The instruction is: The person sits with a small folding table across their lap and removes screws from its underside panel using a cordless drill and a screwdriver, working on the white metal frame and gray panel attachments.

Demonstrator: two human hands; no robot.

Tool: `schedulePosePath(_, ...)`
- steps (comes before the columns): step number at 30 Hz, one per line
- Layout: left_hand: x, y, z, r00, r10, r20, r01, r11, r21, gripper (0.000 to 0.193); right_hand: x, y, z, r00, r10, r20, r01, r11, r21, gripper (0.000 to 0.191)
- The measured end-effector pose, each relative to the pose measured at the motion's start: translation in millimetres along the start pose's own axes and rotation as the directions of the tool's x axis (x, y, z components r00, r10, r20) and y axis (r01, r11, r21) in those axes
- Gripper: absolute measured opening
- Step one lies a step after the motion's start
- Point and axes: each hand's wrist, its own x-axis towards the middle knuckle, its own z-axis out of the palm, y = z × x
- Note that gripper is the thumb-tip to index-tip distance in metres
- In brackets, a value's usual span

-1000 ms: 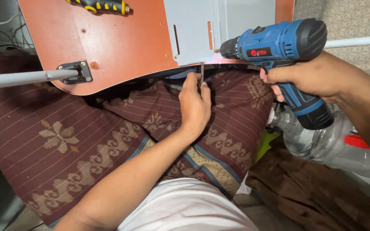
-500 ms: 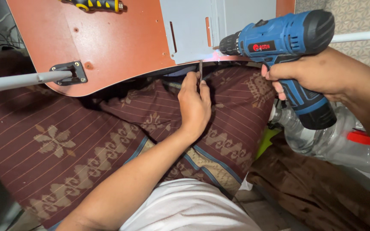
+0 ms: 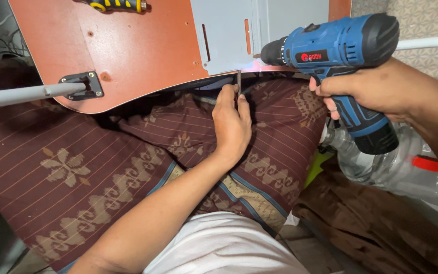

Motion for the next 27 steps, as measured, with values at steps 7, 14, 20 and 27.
schedulePosePath(7, -2.8, 7.6, -8.1, 0.998, -0.062, 0.034, 0.062, 0.998, -0.009, 0.015, -2.0, -5.2, -0.6, 1.0, -0.011, 0.015, 0.011, 1.0, -0.011, 0.017)
schedulePosePath(14, -8.9, 31.6, -10.9, 0.99, 0.027, 0.141, -0.032, 0.999, 0.035, 0.012, -0.2, -1.7, -6.1, 0.999, 0.011, 0.039, -0.012, 0.999, 0.047, 0.017)
schedulePosePath(20, 28.5, 43.5, -22.0, 0.919, 0.152, 0.364, -0.323, 0.82, 0.472, 0.019, 1.3, 5.5, -10.3, 0.999, -0.016, 0.048, 0.013, 0.998, 0.057, 0.016)
schedulePosePath(27, 105.6, 53.0, -33.3, 0.782, 0.38, 0.494, -0.617, 0.364, 0.697, 0.022, 1.8, 9.0, -15.7, 0.997, -0.044, 0.06, 0.042, 0.998, 0.035, 0.016)
